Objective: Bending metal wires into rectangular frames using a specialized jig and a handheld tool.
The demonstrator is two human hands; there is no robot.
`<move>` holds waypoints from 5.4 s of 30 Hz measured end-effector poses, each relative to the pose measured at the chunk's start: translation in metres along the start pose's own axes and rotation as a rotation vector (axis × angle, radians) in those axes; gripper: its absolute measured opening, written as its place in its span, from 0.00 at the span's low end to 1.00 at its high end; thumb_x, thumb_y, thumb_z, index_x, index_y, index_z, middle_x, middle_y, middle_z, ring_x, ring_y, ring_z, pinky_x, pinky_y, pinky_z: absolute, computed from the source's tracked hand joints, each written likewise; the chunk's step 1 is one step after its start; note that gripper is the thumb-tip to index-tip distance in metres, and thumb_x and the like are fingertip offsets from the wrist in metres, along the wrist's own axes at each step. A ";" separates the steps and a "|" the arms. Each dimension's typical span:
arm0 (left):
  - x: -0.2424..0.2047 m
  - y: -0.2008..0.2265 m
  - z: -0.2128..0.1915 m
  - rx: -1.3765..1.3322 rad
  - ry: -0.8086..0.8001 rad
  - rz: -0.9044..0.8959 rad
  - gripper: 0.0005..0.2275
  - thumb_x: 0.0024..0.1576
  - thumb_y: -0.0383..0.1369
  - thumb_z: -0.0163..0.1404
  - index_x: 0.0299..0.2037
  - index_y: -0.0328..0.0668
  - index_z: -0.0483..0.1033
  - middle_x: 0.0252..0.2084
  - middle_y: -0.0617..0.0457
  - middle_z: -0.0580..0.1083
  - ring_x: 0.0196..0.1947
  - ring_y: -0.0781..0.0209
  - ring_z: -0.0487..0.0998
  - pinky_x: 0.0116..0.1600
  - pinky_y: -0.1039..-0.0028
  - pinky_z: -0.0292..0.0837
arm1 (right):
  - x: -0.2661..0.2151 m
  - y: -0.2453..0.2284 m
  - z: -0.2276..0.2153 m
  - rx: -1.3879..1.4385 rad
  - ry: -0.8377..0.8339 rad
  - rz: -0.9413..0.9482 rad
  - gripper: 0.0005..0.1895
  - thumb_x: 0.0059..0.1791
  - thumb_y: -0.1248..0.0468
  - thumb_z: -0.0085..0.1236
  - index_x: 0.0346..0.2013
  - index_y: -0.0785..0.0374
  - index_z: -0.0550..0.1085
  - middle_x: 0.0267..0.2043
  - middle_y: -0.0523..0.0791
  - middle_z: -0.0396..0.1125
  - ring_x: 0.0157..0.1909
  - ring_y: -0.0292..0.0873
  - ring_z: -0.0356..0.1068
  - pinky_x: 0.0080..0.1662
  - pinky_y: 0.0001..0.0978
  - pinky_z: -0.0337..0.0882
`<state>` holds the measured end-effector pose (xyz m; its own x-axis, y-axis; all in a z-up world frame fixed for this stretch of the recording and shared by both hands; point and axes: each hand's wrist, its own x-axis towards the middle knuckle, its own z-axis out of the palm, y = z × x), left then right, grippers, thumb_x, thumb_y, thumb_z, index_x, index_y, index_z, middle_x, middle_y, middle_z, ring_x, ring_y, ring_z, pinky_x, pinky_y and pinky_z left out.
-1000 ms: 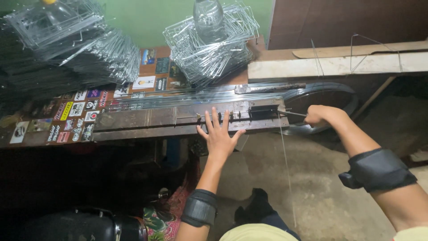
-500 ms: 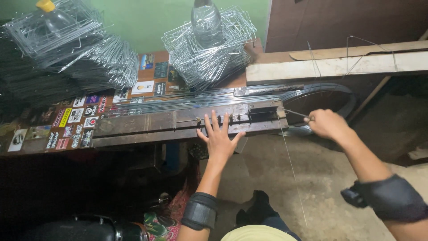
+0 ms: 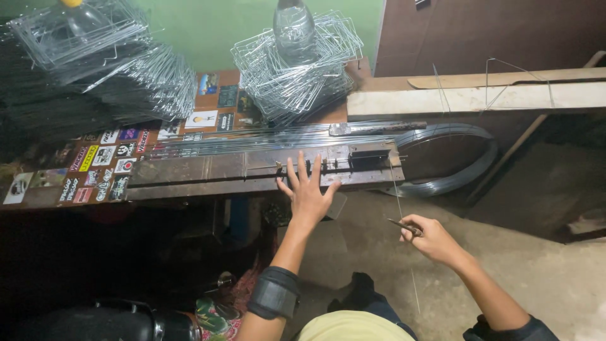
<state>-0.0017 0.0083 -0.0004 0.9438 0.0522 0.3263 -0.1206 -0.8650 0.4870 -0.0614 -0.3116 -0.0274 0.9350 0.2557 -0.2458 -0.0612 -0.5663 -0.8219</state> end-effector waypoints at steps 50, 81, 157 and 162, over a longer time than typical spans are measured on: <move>-0.055 0.019 -0.024 -0.324 -0.165 -0.123 0.18 0.59 0.36 0.52 0.60 0.46 0.74 0.42 0.43 0.80 0.42 0.39 0.81 0.47 0.54 0.76 | 0.089 -0.058 -0.121 -0.866 0.509 -0.287 0.11 0.49 0.55 0.55 0.41 0.50 0.82 0.38 0.49 0.75 0.40 0.58 0.75 0.43 0.50 0.74; -0.010 0.002 -0.036 0.070 0.038 0.269 0.16 0.54 0.37 0.60 0.52 0.54 0.79 0.75 0.43 0.53 0.76 0.31 0.45 0.71 0.31 0.42 | 0.149 -0.045 -0.147 -0.907 0.092 -0.074 0.15 0.49 0.48 0.56 0.43 0.47 0.84 0.45 0.50 0.78 0.49 0.58 0.76 0.50 0.51 0.76; 0.027 0.001 -0.028 0.102 -0.362 0.198 0.36 0.50 0.46 0.59 0.71 0.61 0.60 0.78 0.48 0.47 0.76 0.36 0.41 0.70 0.31 0.35 | 0.312 -0.116 -0.130 -1.699 -0.558 -0.375 0.10 0.43 0.61 0.61 0.38 0.55 0.82 0.42 0.45 0.77 0.47 0.50 0.78 0.50 0.41 0.76; 0.026 0.001 -0.027 0.106 -0.302 0.216 0.36 0.49 0.46 0.60 0.70 0.60 0.61 0.77 0.47 0.49 0.76 0.35 0.43 0.69 0.31 0.39 | 0.314 -0.115 -0.131 -1.701 -0.625 -0.321 0.14 0.43 0.56 0.65 0.41 0.56 0.81 0.44 0.46 0.77 0.48 0.51 0.77 0.51 0.41 0.76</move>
